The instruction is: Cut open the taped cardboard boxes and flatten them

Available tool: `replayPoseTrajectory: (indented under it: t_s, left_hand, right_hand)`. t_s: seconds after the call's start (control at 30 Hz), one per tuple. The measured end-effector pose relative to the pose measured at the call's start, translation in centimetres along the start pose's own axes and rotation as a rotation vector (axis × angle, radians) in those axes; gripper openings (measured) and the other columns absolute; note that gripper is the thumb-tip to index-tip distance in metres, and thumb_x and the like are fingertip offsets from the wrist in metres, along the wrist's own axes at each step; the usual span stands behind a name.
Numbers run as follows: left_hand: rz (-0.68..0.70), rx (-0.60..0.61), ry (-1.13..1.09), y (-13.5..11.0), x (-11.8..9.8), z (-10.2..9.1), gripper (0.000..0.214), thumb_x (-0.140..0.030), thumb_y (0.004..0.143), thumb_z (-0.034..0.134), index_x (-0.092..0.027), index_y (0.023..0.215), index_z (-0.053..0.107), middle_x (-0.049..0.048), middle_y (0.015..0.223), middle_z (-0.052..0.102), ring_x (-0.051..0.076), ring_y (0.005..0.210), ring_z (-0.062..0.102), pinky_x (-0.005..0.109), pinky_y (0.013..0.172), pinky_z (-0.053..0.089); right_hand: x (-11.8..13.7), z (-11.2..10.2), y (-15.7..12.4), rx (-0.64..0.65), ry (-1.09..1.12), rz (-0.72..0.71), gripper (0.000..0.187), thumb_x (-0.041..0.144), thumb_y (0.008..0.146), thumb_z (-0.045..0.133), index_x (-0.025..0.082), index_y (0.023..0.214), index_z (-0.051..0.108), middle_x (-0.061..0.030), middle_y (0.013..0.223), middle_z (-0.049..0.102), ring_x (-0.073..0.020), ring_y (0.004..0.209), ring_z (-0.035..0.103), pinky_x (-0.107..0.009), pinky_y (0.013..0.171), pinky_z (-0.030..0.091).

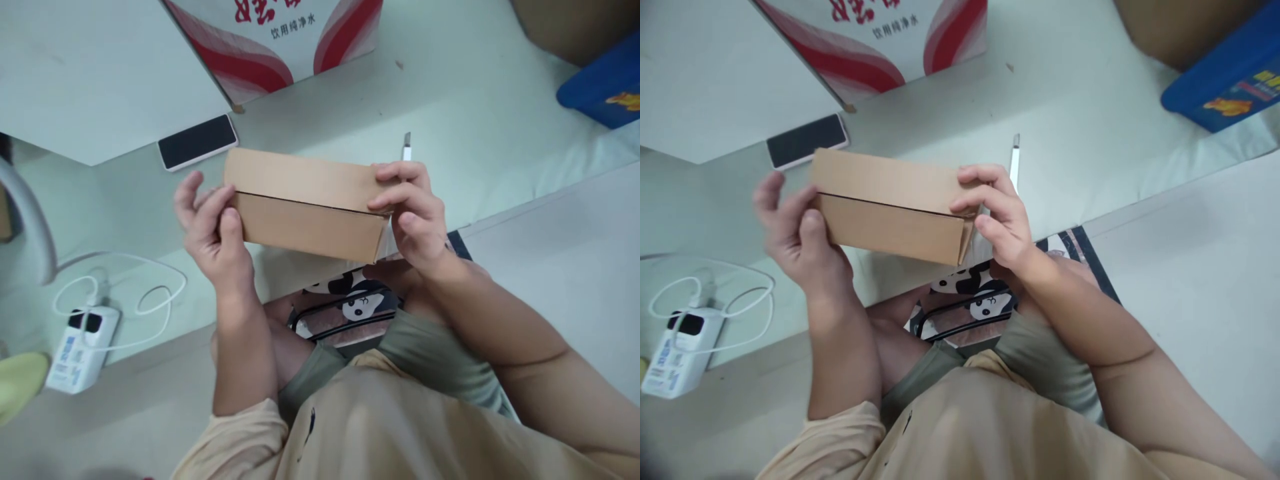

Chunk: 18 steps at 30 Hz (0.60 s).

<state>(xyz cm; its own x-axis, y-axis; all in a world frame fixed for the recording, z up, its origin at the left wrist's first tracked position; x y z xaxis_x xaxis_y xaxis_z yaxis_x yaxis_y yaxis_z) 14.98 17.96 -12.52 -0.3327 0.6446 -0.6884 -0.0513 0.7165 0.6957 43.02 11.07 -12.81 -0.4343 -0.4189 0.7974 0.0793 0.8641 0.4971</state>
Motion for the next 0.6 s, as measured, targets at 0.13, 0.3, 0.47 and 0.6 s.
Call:
replayPoseTrajectory:
  t_s: [0.13,0.3,0.47,0.6]
  left_hand:
    - [-0.007,0.081,0.090,0.1,-1.1,-0.2,0.029,-0.033,0.099,0.062,-0.015,0.114,0.078,0.0105,0.125,0.071,0.020,0.120,0.065,0.039,0.111,0.049]
    - [-0.070,0.021,0.102,0.0,-0.7,-0.5,0.025,-0.021,0.092,0.061,-0.013,0.109,0.079,0.0104,0.128,0.072,0.019,0.122,0.065,0.038,0.113,0.049]
    - [-0.398,-0.276,-0.090,0.7,0.7,-1.4,0.028,-0.020,0.081,0.056,-0.011,0.099,0.075,0.0101,0.125,0.073,0.020,0.122,0.065,0.037,0.112,0.050]
    - [-0.757,-0.345,-0.502,1.2,0.2,-1.7,0.033,-0.039,0.080,0.060,-0.016,0.101,0.072,0.0048,0.113,0.074,0.020,0.106,0.069,0.026,0.081,0.058]
  right_hand:
    - [-0.2,0.2,-0.1,-0.022,-0.032,-0.016,0.062,0.073,0.098,0.027,0.028,0.095,0.070,-0.0096,0.128,0.055,-0.0359,0.137,0.054,-0.062,0.113,0.047]
    - [-1.0,-0.4,-0.2,-0.145,-0.115,0.052,0.054,0.064,0.101,0.027,0.033,0.136,0.053,-0.0107,0.141,0.052,-0.0340,0.136,0.055,-0.058,0.103,0.054]
    - [-1.7,0.7,-0.3,-0.011,0.046,0.344,0.046,0.059,0.097,0.045,0.032,0.135,0.046,-0.0090,0.127,0.064,-0.0258,0.111,0.068,-0.050,0.096,0.058]
    - [-0.8,2.3,-0.6,0.121,0.318,0.265,0.074,0.077,0.092,0.039,0.034,0.151,0.030,-0.0079,0.132,0.068,-0.0295,0.122,0.067,-0.057,0.107,0.054]
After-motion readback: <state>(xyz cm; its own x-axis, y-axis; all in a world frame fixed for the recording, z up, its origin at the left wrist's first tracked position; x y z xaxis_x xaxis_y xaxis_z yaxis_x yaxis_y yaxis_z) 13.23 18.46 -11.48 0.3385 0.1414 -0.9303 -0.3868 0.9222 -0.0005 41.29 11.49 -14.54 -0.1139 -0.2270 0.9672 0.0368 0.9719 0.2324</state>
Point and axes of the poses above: each hand's wrist, its own y-axis towards the middle knuckle, its own z-axis out of the palm, x = y × z, the point moved 1 cm from there along y, towards the middle knuckle
